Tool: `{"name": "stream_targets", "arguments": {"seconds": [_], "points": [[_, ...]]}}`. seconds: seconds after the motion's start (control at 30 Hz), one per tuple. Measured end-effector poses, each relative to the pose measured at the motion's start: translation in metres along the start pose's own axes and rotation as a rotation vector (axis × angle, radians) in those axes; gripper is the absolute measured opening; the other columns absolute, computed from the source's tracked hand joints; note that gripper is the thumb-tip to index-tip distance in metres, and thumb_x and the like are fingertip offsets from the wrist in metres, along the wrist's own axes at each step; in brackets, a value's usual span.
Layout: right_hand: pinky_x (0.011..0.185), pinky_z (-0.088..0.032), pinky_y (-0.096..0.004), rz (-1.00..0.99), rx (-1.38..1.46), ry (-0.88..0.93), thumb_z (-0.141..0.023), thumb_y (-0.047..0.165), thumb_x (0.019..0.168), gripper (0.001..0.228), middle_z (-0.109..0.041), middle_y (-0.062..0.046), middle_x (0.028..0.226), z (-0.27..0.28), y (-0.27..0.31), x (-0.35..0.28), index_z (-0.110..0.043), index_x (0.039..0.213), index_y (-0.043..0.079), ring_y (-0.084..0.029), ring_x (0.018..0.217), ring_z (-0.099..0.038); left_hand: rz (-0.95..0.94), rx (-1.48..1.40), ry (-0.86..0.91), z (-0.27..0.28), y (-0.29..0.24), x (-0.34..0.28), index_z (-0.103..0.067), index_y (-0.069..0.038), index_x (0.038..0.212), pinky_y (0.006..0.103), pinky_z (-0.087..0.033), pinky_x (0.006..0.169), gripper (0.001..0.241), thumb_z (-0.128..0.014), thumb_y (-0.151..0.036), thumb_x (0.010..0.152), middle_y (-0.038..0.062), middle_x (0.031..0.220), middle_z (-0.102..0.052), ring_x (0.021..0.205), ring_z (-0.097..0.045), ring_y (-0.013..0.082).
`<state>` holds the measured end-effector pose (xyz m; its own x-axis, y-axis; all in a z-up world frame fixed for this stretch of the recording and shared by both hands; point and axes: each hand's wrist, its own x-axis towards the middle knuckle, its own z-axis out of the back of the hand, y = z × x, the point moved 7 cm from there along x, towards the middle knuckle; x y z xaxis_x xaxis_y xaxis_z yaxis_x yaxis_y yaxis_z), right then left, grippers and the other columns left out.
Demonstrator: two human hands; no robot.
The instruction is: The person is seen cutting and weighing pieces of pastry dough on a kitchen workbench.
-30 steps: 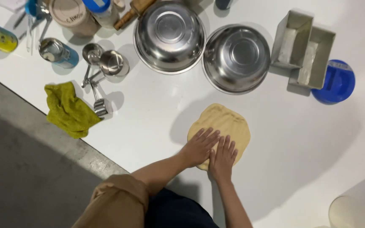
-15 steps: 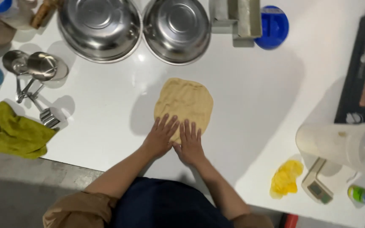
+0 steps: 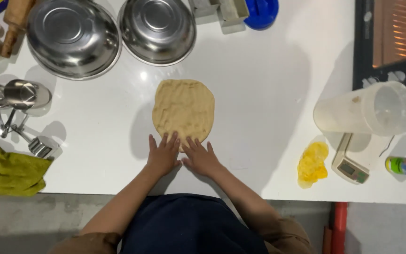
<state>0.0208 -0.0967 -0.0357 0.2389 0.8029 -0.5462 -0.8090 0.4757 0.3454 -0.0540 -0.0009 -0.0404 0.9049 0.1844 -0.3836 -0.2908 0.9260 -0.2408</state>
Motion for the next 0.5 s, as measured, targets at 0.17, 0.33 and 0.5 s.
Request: {"name": "stream_targets", "arguments": {"seconds": [0.17,0.33,0.5], "points": [[0.116,-0.041,-0.052,-0.101,0.113,-0.251,-0.044,0.043,0.115,0.040,-0.053,-0.012,0.147,-0.020,-0.037,0.000,-0.058,0.135,0.011,-0.033,0.139,-0.048,0.077,0.057,0.045,-0.033,0.009,0.004,-0.046,-0.014,0.153,0.0738,-0.019,0.121,0.062,-0.058,-0.045,0.101,0.004,0.170,-0.030,0.155,-0.030,0.0282],[0.110,-0.028,-0.073,0.139,-0.092,-0.517,-0.064,0.035,0.085,0.072,-0.036,-0.023,0.160,-0.004,-0.025,-0.014,-0.050,0.150,0.006,-0.048,0.149,-0.033,-0.156,-0.079,-0.425,-0.018,0.004,0.010,-0.049,-0.001,0.145,0.0779,-0.021,0.105,0.078,-0.061,-0.049,0.085,0.017,0.158,-0.037,0.146,-0.035,0.0434],[0.118,-0.049,-0.041,0.024,0.215,-0.633,-0.062,0.027,0.107,0.024,-0.067,-0.010,0.144,-0.021,-0.081,0.002,-0.064,0.129,0.016,-0.029,0.138,-0.062,0.163,-0.064,0.255,0.036,0.004,0.005,-0.063,-0.018,0.134,0.0726,-0.020,0.127,0.039,-0.049,-0.042,0.106,-0.001,0.145,-0.061,0.141,-0.054,0.0214]]}}
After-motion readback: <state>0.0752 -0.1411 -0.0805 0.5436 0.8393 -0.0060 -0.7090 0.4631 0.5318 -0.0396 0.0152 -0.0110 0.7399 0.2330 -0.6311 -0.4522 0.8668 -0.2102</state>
